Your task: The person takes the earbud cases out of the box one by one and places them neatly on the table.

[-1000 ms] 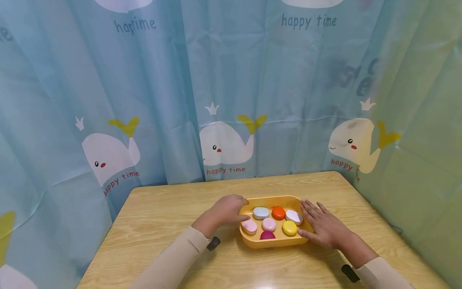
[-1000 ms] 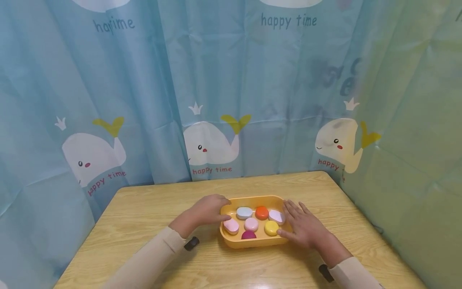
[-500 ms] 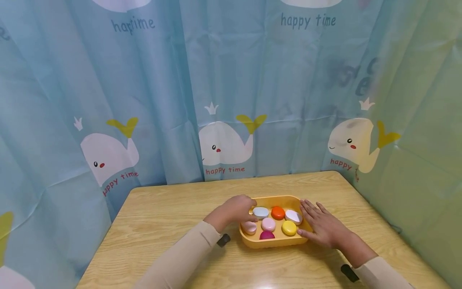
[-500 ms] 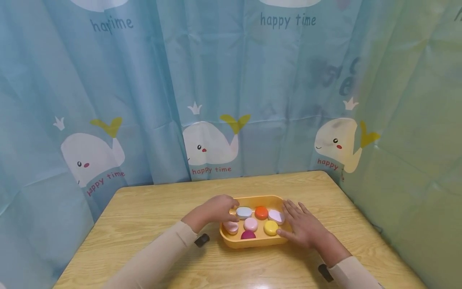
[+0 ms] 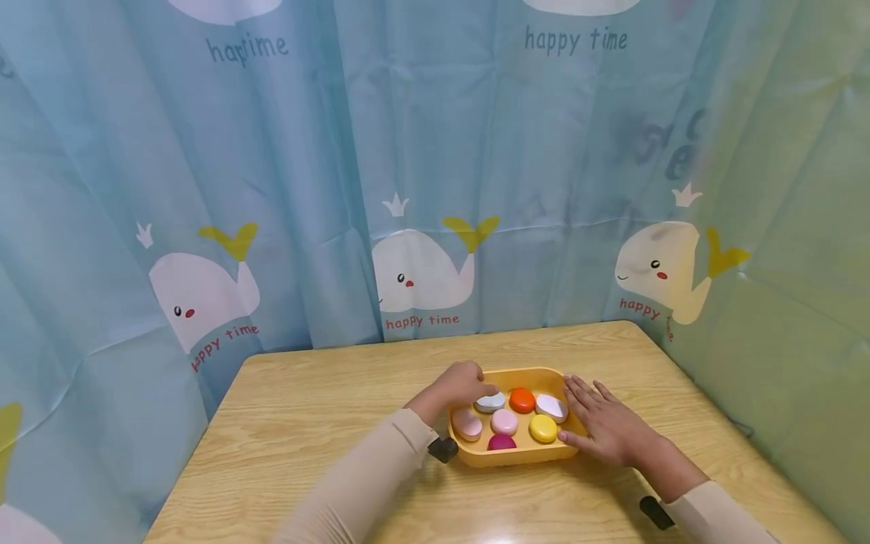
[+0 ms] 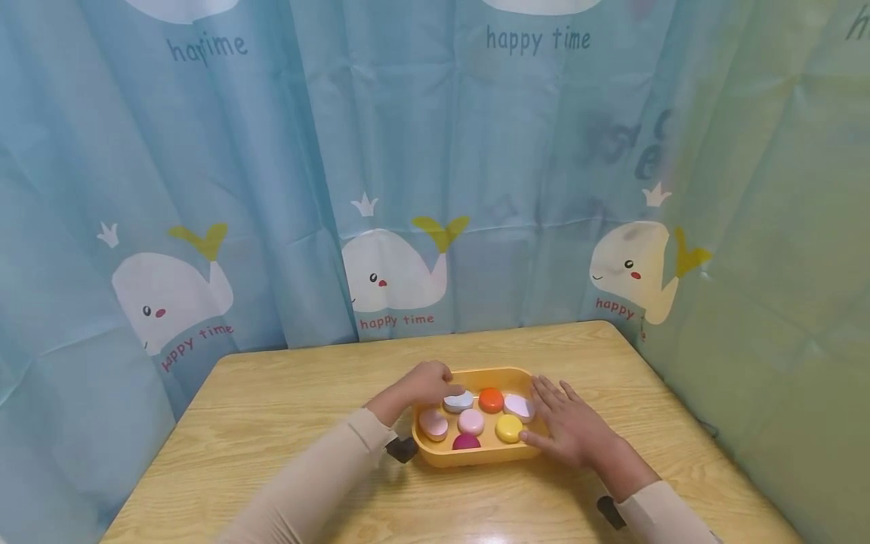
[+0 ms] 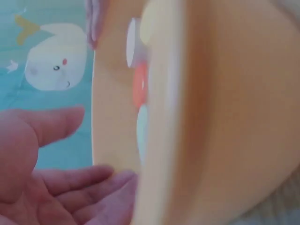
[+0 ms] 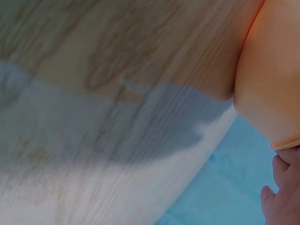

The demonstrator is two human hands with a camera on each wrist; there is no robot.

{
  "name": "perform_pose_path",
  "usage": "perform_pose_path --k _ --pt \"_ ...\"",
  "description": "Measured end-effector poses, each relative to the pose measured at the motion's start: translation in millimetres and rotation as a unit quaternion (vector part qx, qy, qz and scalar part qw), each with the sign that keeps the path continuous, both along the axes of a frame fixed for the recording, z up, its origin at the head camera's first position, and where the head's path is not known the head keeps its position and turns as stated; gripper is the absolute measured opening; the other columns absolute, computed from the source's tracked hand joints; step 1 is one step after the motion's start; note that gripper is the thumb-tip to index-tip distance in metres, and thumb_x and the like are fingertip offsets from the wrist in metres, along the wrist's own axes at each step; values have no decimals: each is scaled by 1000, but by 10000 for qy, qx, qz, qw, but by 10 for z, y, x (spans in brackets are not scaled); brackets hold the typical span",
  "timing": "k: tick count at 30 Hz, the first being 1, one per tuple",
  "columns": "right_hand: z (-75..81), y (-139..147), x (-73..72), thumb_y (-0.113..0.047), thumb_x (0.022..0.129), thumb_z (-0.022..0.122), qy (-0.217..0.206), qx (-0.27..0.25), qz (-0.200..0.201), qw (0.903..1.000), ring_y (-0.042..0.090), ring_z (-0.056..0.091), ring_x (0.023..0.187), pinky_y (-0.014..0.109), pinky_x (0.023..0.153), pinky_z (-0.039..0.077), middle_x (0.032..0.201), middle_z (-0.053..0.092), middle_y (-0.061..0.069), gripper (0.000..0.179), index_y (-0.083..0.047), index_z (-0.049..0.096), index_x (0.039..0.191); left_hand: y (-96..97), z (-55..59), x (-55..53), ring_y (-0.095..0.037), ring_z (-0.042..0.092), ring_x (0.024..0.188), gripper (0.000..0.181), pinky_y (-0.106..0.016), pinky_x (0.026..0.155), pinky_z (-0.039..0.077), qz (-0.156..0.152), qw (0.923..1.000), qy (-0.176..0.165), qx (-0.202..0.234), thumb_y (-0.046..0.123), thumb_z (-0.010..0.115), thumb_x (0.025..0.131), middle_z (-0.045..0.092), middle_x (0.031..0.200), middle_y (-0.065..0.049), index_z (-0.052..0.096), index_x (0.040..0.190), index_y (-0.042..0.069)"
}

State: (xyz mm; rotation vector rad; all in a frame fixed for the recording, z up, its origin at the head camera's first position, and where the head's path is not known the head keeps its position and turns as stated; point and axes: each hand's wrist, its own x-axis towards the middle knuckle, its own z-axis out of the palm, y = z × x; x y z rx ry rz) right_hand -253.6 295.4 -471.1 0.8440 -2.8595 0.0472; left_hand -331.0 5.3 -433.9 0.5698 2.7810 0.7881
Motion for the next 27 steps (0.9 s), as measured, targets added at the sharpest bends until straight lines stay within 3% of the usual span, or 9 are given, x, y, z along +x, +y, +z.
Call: perform_pose_path --k 5,8,14,20,24,27 --pt "-6 3 6 -57 96 46 6 -12 25 10000 37 25 141 59 112 17 153 30 22 81 9 39 143 67 -23 92 -19 49 57 31 -25 50 40 672 9941 -474 712 32 73 87 52 68 -5 63 79 4" --pt "-11 8 11 -57 96 46 23 4 18 10000 37 25 141 59 112 18 153 30 22 81 9 39 143 117 -64 115 -20 50 56 29 -24 47 41 988 9895 -625 851 29 74 87 51 68 -5 62 79 4" --pt "2 10 13 -57 96 47 5 -40 56 10000 38 25 141 59 112 18 153 30 22 81 9 39 143 216 -110 114 -20 48 59 30 -25 50 40 1196 9886 -558 728 30 73 88 51 70 -6 58 79 5" --pt "5 11 0 -56 96 47 15 -69 64 10000 38 25 141 58 112 19 153 29 23 81 9 38 143 318 -130 181 -21 45 60 33 -27 52 36 1287 9826 -897 990 32 70 88 48 69 -6 55 74 7" --pt "2 4 -6 -57 96 47 24 -57 69 10000 38 25 141 57 112 19 153 29 22 82 9 38 143 408 -190 241 -20 48 68 29 -26 60 42 1485 9688 -1058 1678 28 68 90 51 75 -7 56 78 5" --pt "15 -4 7 -57 96 47 -27 -84 64 9999 38 24 141 58 112 19 153 29 23 82 9 38 143 464 -236 258 -20 49 71 25 -27 63 44 1702 9535 -1221 2167 25 68 92 51 79 -8 56 84 5"
